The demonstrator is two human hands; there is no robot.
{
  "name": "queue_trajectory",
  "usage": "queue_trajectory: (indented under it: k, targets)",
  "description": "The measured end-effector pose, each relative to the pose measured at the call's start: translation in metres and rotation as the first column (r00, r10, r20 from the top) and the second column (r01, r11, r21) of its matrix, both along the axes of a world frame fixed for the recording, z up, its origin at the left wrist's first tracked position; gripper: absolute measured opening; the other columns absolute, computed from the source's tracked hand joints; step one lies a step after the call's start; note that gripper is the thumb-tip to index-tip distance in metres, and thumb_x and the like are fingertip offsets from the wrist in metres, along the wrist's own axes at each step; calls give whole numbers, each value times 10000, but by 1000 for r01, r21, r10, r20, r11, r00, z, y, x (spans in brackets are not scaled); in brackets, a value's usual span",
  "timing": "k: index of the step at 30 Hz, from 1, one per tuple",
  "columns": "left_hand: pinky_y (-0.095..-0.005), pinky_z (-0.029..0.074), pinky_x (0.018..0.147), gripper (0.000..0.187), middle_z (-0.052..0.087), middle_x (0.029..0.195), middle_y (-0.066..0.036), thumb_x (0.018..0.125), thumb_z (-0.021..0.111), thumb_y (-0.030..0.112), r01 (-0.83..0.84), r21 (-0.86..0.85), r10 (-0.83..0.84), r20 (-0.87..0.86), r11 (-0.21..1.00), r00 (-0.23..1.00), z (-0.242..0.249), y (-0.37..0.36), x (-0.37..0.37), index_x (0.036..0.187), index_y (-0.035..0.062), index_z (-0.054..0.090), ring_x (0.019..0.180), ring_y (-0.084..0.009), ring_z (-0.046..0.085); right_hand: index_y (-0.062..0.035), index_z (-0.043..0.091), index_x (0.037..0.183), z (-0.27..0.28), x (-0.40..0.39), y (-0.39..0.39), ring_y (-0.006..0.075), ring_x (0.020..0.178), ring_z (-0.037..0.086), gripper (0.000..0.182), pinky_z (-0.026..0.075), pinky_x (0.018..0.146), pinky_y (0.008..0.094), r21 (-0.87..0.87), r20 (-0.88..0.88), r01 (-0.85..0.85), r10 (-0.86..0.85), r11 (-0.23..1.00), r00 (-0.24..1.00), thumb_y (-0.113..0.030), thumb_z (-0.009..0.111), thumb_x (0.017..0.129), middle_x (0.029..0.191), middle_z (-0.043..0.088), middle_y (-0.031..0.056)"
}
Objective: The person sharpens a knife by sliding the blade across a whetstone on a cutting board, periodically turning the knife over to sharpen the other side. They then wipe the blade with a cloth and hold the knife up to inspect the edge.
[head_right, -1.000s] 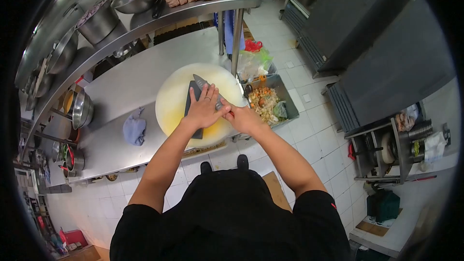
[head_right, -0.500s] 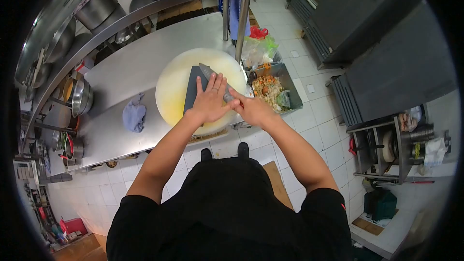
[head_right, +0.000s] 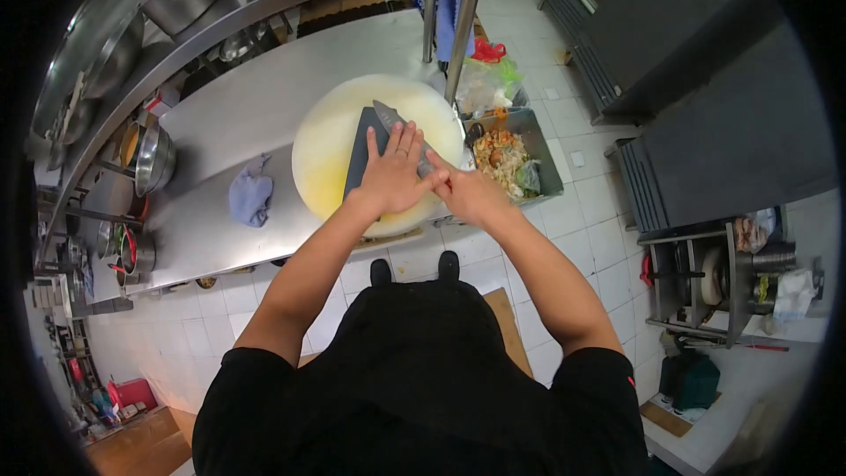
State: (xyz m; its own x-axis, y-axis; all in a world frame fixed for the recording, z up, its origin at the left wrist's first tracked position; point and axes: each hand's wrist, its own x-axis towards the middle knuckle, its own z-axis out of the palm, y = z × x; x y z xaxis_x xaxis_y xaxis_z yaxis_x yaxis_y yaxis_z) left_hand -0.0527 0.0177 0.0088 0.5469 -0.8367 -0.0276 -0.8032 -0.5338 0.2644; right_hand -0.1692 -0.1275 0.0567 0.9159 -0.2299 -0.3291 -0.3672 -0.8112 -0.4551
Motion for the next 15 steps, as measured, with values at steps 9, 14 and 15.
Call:
queue_trajectory:
  k: [9,14,15]
  targets:
    - [-679,-26,1239,1102,190,1708,-263,955,388,793,62,-90,-58,39,994,998,-19,40,-56,1616,-76,241,1616,-356,115,-380,293,1636,-8,-48,4,454,866,729,642,575,830,569,-115,-156,-202,184,973,970,-456,537,1047,919,748,231]
    - [-685,-30,1234,1123,195,1707,-263,951,351,815,-6,-63,3,-39,998,999,-8,5,-5,1606,-93,254,1612,-370,125,-398,309,1628,-11,-10,-10,459,855,728,619,576,827,571,-58,-6,-67,67,996,998,-487,513,1051,922,747,233]
    - [-688,-28,1232,1128,195,1706,-265,950,344,819,34,-83,-35,-20,996,999,-8,17,-22,1607,-92,250,1612,-373,121,-398,322,1623,-9,-29,-7,460,857,727,614,577,825,568,-68,-30,-113,111,991,993,-479,522,1048,926,748,230]
